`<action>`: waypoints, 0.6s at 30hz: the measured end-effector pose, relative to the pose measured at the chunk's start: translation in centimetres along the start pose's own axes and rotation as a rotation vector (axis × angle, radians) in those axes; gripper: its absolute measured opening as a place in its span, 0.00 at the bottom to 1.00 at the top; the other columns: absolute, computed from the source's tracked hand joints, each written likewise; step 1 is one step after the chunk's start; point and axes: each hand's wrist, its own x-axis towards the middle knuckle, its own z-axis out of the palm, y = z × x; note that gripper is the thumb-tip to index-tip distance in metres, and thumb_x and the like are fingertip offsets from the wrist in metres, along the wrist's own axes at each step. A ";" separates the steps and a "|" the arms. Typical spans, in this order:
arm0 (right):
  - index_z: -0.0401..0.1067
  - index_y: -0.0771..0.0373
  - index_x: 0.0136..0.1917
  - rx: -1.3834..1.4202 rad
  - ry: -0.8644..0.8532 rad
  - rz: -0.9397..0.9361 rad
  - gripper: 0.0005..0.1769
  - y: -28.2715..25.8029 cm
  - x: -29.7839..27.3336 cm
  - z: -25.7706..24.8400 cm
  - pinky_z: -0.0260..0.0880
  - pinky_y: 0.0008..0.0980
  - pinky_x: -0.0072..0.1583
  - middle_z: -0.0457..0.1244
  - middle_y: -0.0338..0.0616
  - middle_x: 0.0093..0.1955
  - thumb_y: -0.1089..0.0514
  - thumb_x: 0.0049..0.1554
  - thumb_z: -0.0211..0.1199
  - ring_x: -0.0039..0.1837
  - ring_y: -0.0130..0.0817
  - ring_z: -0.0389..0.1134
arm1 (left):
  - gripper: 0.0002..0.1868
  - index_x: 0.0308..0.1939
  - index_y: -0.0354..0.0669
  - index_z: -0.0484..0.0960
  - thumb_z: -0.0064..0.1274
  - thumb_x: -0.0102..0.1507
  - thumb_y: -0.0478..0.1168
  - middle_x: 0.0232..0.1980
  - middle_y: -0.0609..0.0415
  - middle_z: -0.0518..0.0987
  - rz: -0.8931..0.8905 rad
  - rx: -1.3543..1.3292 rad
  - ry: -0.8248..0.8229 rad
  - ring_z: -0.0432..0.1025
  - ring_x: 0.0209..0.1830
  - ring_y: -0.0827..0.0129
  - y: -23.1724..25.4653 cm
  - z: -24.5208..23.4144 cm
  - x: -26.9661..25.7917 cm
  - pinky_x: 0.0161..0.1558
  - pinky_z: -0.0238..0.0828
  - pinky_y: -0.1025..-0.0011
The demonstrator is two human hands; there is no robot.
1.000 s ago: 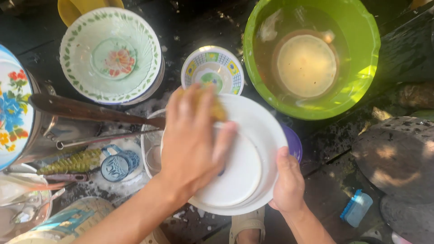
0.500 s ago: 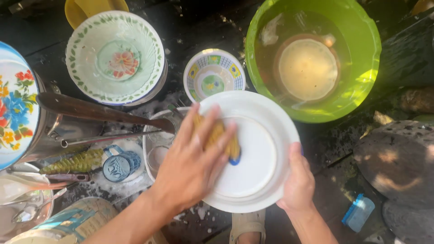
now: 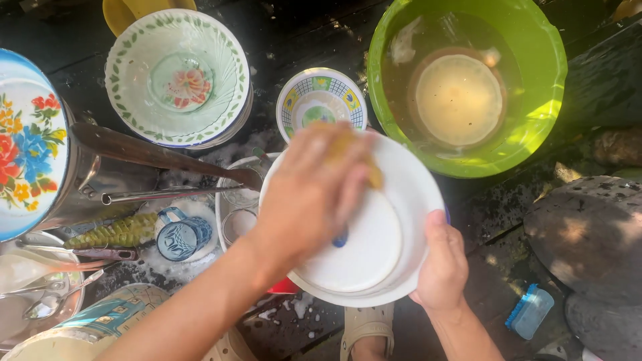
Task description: Washing various dishes including bowls, plates, and mugs using a sponge and soapy water in an outdoor setting.
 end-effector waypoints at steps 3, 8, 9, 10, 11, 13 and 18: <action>0.61 0.78 0.72 -0.041 0.102 -0.053 0.32 -1.8 0.6 1.3 0.71 0.39 0.62 0.65 0.62 0.66 0.47 0.70 0.39 0.63 0.45 0.70 | 0.24 0.73 0.41 0.69 0.40 0.74 0.44 0.71 0.36 0.68 -0.346 -0.055 0.029 0.66 0.69 0.41 -1.1 -0.4 -1.3 0.69 0.64 0.51; 0.59 0.76 0.73 -0.014 0.147 -0.047 0.33 -1.7 0.6 2.4 0.71 0.37 0.65 0.63 0.58 0.68 0.46 0.69 0.38 0.65 0.43 0.69 | 0.40 0.77 0.25 0.53 0.45 0.71 0.51 0.75 0.20 0.54 -0.396 -0.014 0.121 0.52 0.75 0.26 0.3 1.1 -3.1 0.72 0.51 0.42; 0.60 0.77 0.73 0.010 0.101 -0.042 0.33 -1.4 0.3 2.1 0.70 0.38 0.64 0.64 0.60 0.68 0.46 0.70 0.39 0.65 0.44 0.69 | 0.42 0.76 0.28 0.55 0.47 0.69 0.56 0.76 0.22 0.55 -0.317 0.090 0.083 0.49 0.77 0.26 0.8 0.8 -2.5 0.74 0.50 0.41; 0.61 0.78 0.73 0.040 0.049 -0.047 0.32 -1.1 0.5 2.1 0.70 0.39 0.63 0.64 0.62 0.67 0.47 0.71 0.40 0.64 0.46 0.68 | 0.44 0.76 0.31 0.57 0.48 0.67 0.60 0.76 0.25 0.55 -0.227 0.200 0.052 0.47 0.78 0.26 1.0 0.3 -1.7 0.75 0.49 0.40; 0.61 0.78 0.73 0.043 0.046 -0.047 0.32 -1.1 0.4 2.6 0.70 0.39 0.63 0.64 0.62 0.67 0.47 0.71 0.40 0.64 0.46 0.68 | 0.44 0.76 0.31 0.57 0.48 0.67 0.60 0.76 0.25 0.55 -0.227 0.205 0.053 0.47 0.78 0.26 1.7 0.6 -1.8 0.75 0.49 0.40; 0.60 0.74 0.74 -0.013 0.016 -0.047 0.31 -1.4 0.6 3.2 0.68 0.36 0.68 0.62 0.54 0.71 0.47 0.69 0.42 0.68 0.39 0.66 | 0.44 0.76 0.41 0.59 0.49 0.65 0.65 0.78 0.35 0.57 0.001 0.102 0.055 0.46 0.81 0.28 3.2 1.5 -1.5 0.77 0.47 0.36; 0.64 0.77 0.71 -0.070 0.243 0.010 0.32 0.0 1.8 -0.2 0.68 0.39 0.62 0.64 0.57 0.64 0.44 0.73 0.42 0.62 0.41 0.66 | 0.38 0.79 0.52 0.63 0.47 0.70 0.63 0.83 0.46 0.58 0.321 0.009 -0.241 0.50 0.86 0.36 2.5 2.5 -6.2 0.82 0.53 0.42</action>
